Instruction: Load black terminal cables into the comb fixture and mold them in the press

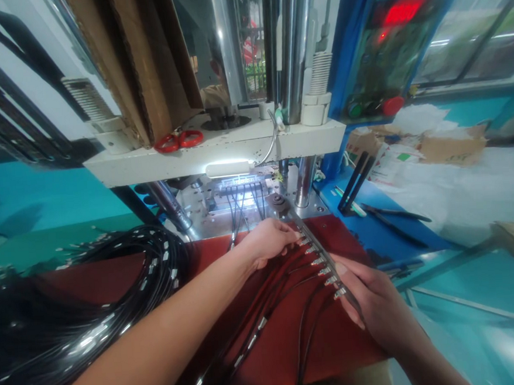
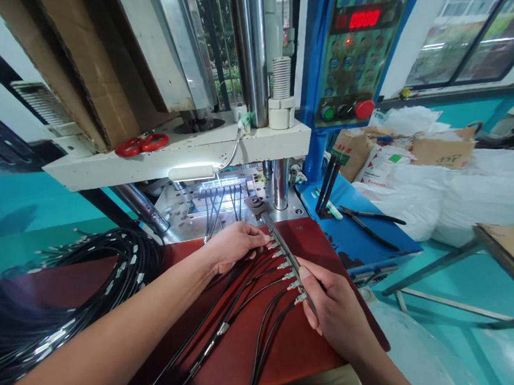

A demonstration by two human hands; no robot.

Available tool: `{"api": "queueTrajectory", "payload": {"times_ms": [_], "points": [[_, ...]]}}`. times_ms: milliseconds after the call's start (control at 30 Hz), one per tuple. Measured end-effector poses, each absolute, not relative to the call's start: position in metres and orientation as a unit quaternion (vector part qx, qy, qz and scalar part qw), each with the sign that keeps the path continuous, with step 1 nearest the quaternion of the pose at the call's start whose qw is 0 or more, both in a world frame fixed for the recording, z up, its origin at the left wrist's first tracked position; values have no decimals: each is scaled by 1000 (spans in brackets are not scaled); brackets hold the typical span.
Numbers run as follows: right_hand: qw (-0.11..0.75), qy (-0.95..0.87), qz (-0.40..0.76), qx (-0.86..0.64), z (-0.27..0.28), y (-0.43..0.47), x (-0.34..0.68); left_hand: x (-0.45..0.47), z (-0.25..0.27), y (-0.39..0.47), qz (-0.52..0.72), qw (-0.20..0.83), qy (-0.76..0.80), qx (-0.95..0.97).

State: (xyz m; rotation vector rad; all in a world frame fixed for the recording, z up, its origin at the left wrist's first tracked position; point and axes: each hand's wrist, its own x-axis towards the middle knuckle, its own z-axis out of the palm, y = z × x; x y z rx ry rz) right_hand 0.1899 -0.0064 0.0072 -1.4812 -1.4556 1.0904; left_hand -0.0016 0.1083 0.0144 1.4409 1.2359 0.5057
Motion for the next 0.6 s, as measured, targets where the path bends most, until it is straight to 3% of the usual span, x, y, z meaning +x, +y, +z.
{"api": "queueTrajectory", "payload": {"times_ms": [367,600], "points": [[371,-572,460,-569,3,-5,190,6,12,107,225,526,540,618],[318,-584,501,-553,-6,2,197,-40,45,104,345,419,565,622]]}}
